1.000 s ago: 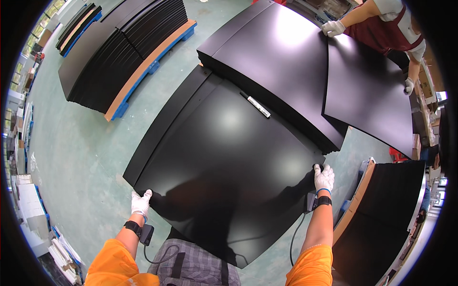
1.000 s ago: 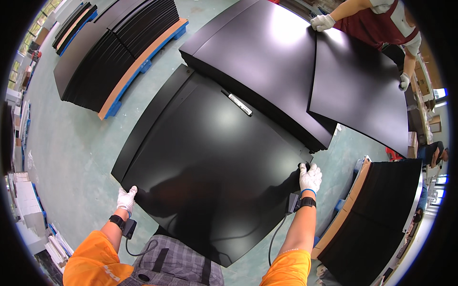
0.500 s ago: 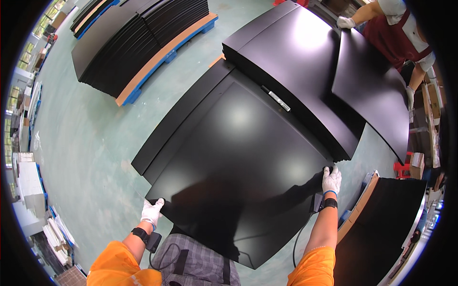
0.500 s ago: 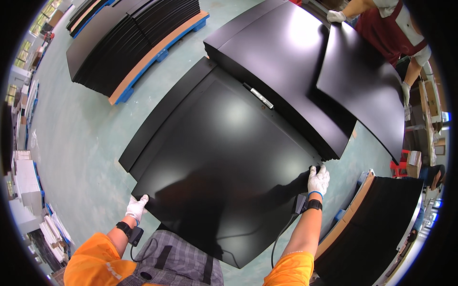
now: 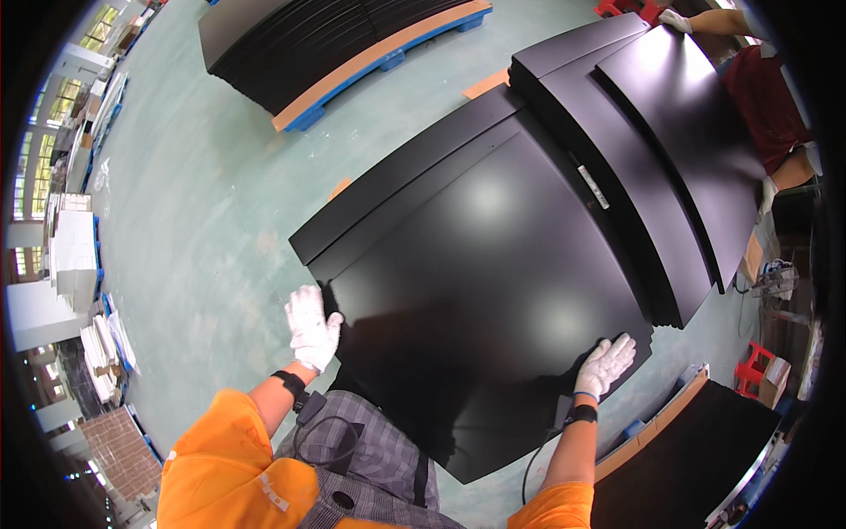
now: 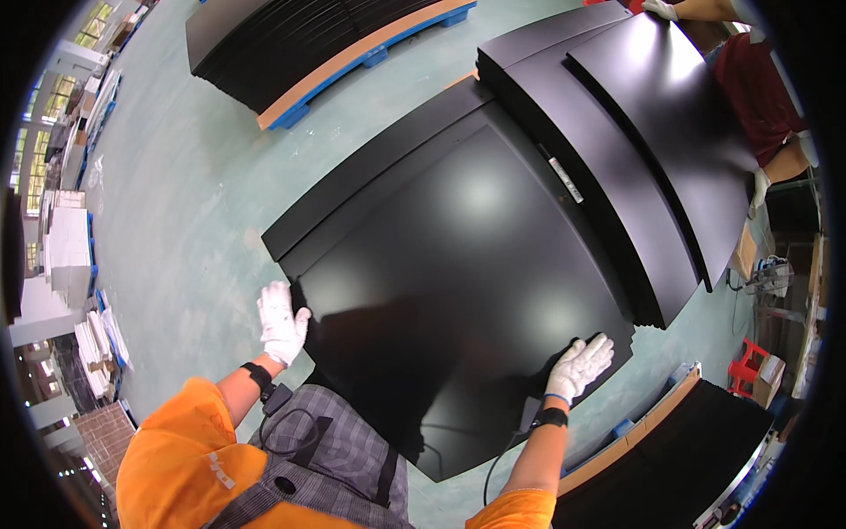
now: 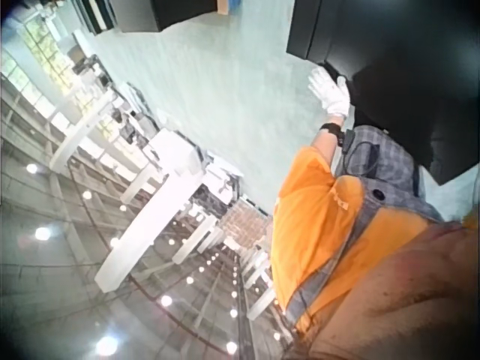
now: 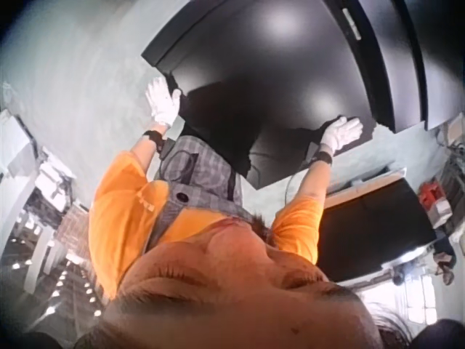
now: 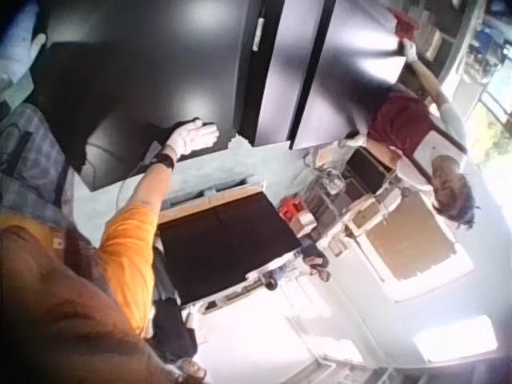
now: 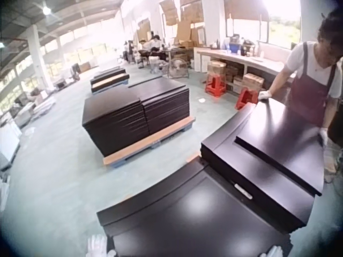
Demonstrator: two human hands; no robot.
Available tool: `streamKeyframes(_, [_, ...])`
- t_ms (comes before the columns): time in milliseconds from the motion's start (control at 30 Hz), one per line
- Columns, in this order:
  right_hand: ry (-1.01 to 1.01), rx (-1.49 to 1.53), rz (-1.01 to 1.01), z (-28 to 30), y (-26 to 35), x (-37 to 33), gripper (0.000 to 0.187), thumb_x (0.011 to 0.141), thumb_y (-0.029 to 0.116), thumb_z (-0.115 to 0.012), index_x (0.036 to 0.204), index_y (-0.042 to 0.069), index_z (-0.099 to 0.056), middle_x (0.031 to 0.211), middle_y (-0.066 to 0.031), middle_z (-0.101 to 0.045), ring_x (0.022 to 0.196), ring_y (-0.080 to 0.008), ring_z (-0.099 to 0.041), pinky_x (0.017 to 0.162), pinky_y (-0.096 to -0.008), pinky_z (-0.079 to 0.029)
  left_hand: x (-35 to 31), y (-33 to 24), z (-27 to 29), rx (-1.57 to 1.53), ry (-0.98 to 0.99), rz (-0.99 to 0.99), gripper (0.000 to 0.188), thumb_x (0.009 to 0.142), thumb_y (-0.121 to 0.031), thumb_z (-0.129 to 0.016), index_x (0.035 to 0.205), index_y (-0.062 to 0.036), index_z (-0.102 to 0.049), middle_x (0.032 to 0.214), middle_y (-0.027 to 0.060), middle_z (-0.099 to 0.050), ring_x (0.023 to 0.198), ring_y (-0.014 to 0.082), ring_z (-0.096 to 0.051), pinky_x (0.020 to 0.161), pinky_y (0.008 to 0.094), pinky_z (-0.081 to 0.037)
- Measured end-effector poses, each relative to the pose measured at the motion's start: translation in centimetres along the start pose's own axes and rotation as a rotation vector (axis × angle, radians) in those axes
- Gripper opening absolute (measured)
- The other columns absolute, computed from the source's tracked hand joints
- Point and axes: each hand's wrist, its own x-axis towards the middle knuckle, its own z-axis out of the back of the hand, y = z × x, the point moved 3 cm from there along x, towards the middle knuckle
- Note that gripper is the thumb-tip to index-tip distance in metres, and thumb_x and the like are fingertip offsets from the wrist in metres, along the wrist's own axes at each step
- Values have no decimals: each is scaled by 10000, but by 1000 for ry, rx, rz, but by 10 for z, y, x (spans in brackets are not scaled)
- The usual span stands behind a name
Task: The recorder moves large black panels between stacks and uses a marker to label them in a furniture manufacturing facility.
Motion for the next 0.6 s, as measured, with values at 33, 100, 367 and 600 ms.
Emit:
streamKeyframes(33, [9,-3,29,2,16,-11,555,958,321,-430,1410,16,-326,1465,-226,-305,1359,-382,-281,1139,-469,-189,4,-11,3,-26,13,-57,707,850,-358,-547,1406,11,-314,1455,248,-289,1352,463,-220,1113,560,-146])
streamKeyframes(100, [41,10,105,12,50,-28,581,941,324,-441,1406,-3,-321,1468,-236,-291,1367,-380,-265,1148,-478,-158,16,-37,13,-60,99,-157,667,881,-367,-500,1398,16,-323,1470,247,-264,1351,483,-214,1115,576,-120])
streamKeyframes(367, [132,114,291,28,127,-56,642,925,336,-438,1435,-12,-262,1498,-244,-213,1395,-399,-175,1160,-480,-95,98,-156,45,-231,-53,-461,620,745,-406,-606,1193,7,-493,1215,199,-441,1070,370,-398,917,513,-307])
streamKeyframes(600, [45,104,303,41,129,-58,602,917,314,-456,1391,-36,-329,1449,-256,-311,1366,-397,-255,1151,-493,-133,50,-196,22,-294,0,-706,590,822,-442,-533,1274,-65,-497,1352,152,-427,1261,370,-353,1060,558,-216])
